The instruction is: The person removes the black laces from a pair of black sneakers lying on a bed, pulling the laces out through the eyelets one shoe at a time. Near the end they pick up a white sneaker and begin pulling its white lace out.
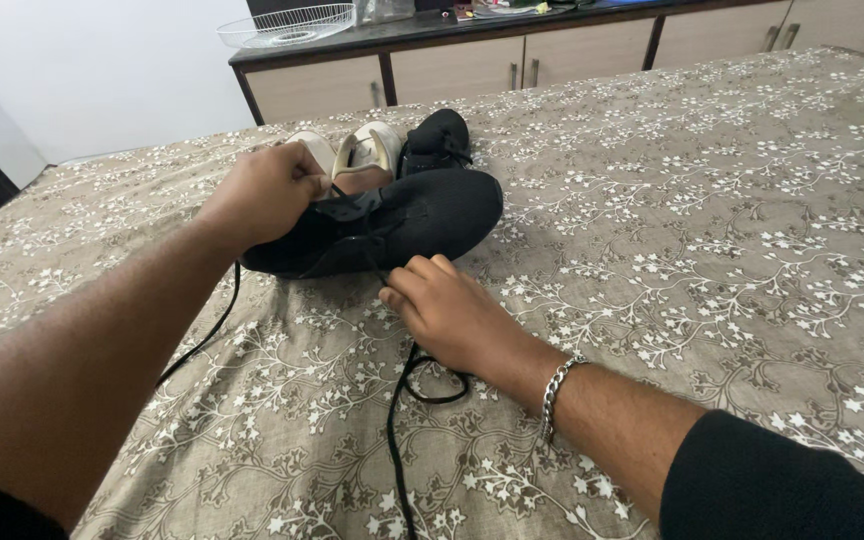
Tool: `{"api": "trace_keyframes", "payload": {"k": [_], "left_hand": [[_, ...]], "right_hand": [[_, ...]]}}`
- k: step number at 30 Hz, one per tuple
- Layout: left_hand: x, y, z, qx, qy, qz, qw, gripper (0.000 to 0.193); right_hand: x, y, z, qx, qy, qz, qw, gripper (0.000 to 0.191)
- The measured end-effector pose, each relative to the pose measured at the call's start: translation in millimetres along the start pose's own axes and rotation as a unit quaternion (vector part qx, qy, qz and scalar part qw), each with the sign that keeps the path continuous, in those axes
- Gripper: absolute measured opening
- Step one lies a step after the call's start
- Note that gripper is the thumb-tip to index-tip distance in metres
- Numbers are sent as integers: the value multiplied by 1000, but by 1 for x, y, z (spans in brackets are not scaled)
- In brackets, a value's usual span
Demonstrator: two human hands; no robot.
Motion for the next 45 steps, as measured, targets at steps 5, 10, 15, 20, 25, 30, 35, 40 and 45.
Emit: {"api": "trace_keyframes", "payload": {"k": [5,10,15,20,25,30,35,40,45], "left_hand": [[5,0,-5,62,-84,-19,994,27],[13,-1,-15,72,-334,-3,940,37],[30,-5,-28,29,-379,-36,924,41],[68,-33,-50,-123,-628,-56,766,44],[116,-65,-47,-214,-620,-236,717,50],[131,-95,-40,-73,-174,-334,923,55],[88,-97,-36,-117,-122,-208,963,49],[27,-63,-37,-112,-63,-44,991,39],[-10,-23,-14,-19,-13,70,997,38]], "right_hand": [[-11,4,1,51,49,76,995,38],[-8,6,1,51,50,59,996,43],[-12,3,0,52,64,87,993,40],[-21,6,1,50,218,139,965,35],[-26,7,2,59,239,190,950,32],[-18,4,-2,79,233,167,955,36],[-9,2,-6,111,165,171,965,41],[2,3,-10,87,93,126,984,50],[13,14,-11,64,122,128,982,59]]}}
Point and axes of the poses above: each hand's wrist, its own y-axis towards the middle knuckle, its own z-axis out of the palm, x = y × z, the point moved 4 cm from there along y, towards the middle knuckle, and after that the axes turned 6 degrees about z, right-handed, at the moved point
